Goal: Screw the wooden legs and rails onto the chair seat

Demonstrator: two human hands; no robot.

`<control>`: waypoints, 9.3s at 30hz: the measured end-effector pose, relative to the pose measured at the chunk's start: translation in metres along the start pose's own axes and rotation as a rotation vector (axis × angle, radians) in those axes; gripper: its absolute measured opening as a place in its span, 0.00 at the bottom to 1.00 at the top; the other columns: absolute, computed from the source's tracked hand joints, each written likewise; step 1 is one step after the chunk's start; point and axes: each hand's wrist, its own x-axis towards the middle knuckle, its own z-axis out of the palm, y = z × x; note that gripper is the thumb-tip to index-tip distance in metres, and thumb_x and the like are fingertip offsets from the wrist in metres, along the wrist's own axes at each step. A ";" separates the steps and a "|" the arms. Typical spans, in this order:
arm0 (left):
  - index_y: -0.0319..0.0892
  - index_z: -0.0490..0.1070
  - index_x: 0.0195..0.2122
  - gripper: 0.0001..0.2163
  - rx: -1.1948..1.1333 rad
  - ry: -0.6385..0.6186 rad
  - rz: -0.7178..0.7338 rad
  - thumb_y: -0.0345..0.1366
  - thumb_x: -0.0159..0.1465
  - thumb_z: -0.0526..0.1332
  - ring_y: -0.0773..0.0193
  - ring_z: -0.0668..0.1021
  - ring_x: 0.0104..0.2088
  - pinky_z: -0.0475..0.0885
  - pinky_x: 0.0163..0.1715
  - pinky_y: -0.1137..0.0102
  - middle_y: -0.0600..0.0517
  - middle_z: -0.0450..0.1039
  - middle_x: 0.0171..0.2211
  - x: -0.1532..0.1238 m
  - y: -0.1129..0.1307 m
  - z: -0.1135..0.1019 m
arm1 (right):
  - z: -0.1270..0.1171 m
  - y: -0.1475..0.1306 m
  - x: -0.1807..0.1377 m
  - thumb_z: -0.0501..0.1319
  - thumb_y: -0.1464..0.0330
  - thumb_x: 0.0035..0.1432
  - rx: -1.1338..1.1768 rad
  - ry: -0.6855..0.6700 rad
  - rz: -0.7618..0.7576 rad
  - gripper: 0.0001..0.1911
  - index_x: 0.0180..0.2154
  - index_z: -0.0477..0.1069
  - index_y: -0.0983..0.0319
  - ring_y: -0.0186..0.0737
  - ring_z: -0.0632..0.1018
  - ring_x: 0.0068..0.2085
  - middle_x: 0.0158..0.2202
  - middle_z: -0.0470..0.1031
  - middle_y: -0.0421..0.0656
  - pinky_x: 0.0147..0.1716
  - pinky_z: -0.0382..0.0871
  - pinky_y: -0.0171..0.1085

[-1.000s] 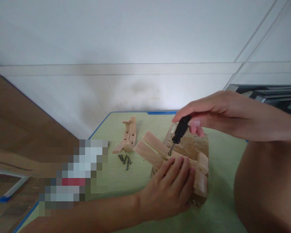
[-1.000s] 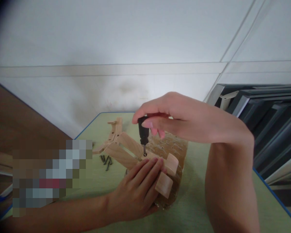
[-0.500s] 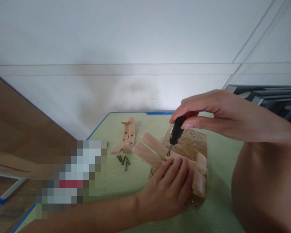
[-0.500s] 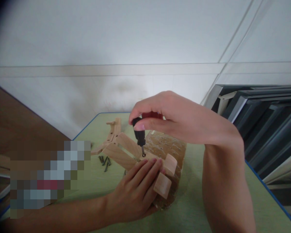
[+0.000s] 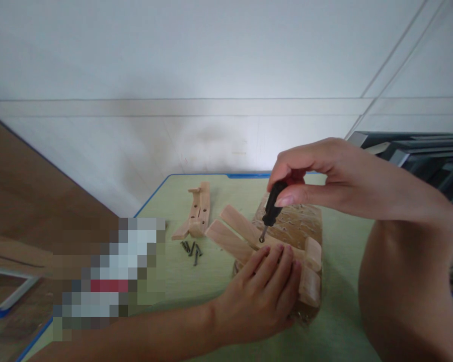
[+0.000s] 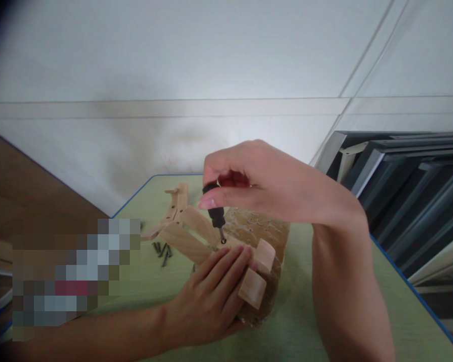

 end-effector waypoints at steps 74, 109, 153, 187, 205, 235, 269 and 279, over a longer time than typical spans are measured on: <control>0.34 0.66 0.50 0.23 -0.026 -0.019 -0.018 0.47 0.61 0.52 0.48 0.66 0.56 0.60 0.55 0.56 0.38 0.65 0.54 -0.004 0.001 -0.002 | 0.001 0.005 -0.001 0.54 0.69 0.59 0.246 0.034 -0.065 0.11 0.41 0.72 0.62 0.31 0.76 0.31 0.40 0.75 0.43 0.32 0.69 0.32; 0.37 0.70 0.45 0.19 -0.010 0.012 -0.008 0.45 0.59 0.54 0.53 0.71 0.49 0.62 0.52 0.57 0.44 0.70 0.46 -0.003 0.002 0.000 | 0.012 0.009 0.011 0.60 0.59 0.53 -0.005 0.219 -0.172 0.14 0.25 0.65 0.63 0.27 0.63 0.23 0.20 0.62 0.34 0.21 0.55 0.32; 0.36 0.68 0.47 0.20 -0.004 0.017 -0.014 0.46 0.61 0.52 0.54 0.71 0.48 0.63 0.51 0.57 0.42 0.70 0.46 -0.003 0.001 0.000 | 0.000 0.009 0.000 0.56 0.70 0.59 0.240 -0.063 -0.152 0.15 0.48 0.70 0.59 0.35 0.77 0.41 0.46 0.75 0.41 0.39 0.71 0.33; 0.36 0.68 0.47 0.21 0.017 0.011 -0.009 0.46 0.59 0.54 0.52 0.72 0.48 0.64 0.51 0.57 0.42 0.71 0.46 -0.001 0.001 -0.001 | 0.008 0.002 0.009 0.61 0.67 0.53 0.235 0.085 -0.163 0.06 0.33 0.75 0.60 0.34 0.76 0.33 0.33 0.78 0.40 0.33 0.69 0.33; 0.36 0.68 0.47 0.20 0.017 0.003 -0.012 0.44 0.59 0.55 0.51 0.71 0.49 0.64 0.50 0.56 0.41 0.70 0.46 -0.002 0.002 0.000 | 0.010 0.003 0.011 0.61 0.66 0.53 0.207 0.102 -0.168 0.07 0.32 0.75 0.61 0.33 0.75 0.30 0.30 0.77 0.41 0.32 0.69 0.33; 0.36 0.67 0.47 0.20 0.033 0.000 -0.015 0.46 0.60 0.53 0.51 0.71 0.49 0.64 0.51 0.56 0.41 0.70 0.46 -0.002 0.003 0.000 | 0.014 0.005 0.013 0.63 0.61 0.50 0.091 0.140 -0.127 0.15 0.23 0.61 0.63 0.28 0.65 0.24 0.21 0.63 0.35 0.22 0.57 0.32; 0.36 0.67 0.46 0.17 0.028 0.024 -0.011 0.41 0.60 0.53 0.53 0.72 0.48 0.65 0.50 0.57 0.41 0.70 0.46 -0.001 0.002 0.001 | 0.010 0.021 0.011 0.56 0.68 0.59 0.546 -0.156 -0.279 0.11 0.38 0.71 0.70 0.26 0.73 0.32 0.34 0.76 0.45 0.29 0.66 0.25; 0.36 0.66 0.47 0.21 0.036 -0.024 -0.016 0.47 0.61 0.51 0.52 0.71 0.49 0.64 0.50 0.55 0.39 0.68 0.49 -0.004 0.003 0.002 | -0.002 0.027 -0.004 0.53 0.69 0.61 0.620 -0.314 -0.208 0.14 0.45 0.70 0.68 0.28 0.75 0.34 0.44 0.74 0.48 0.34 0.70 0.26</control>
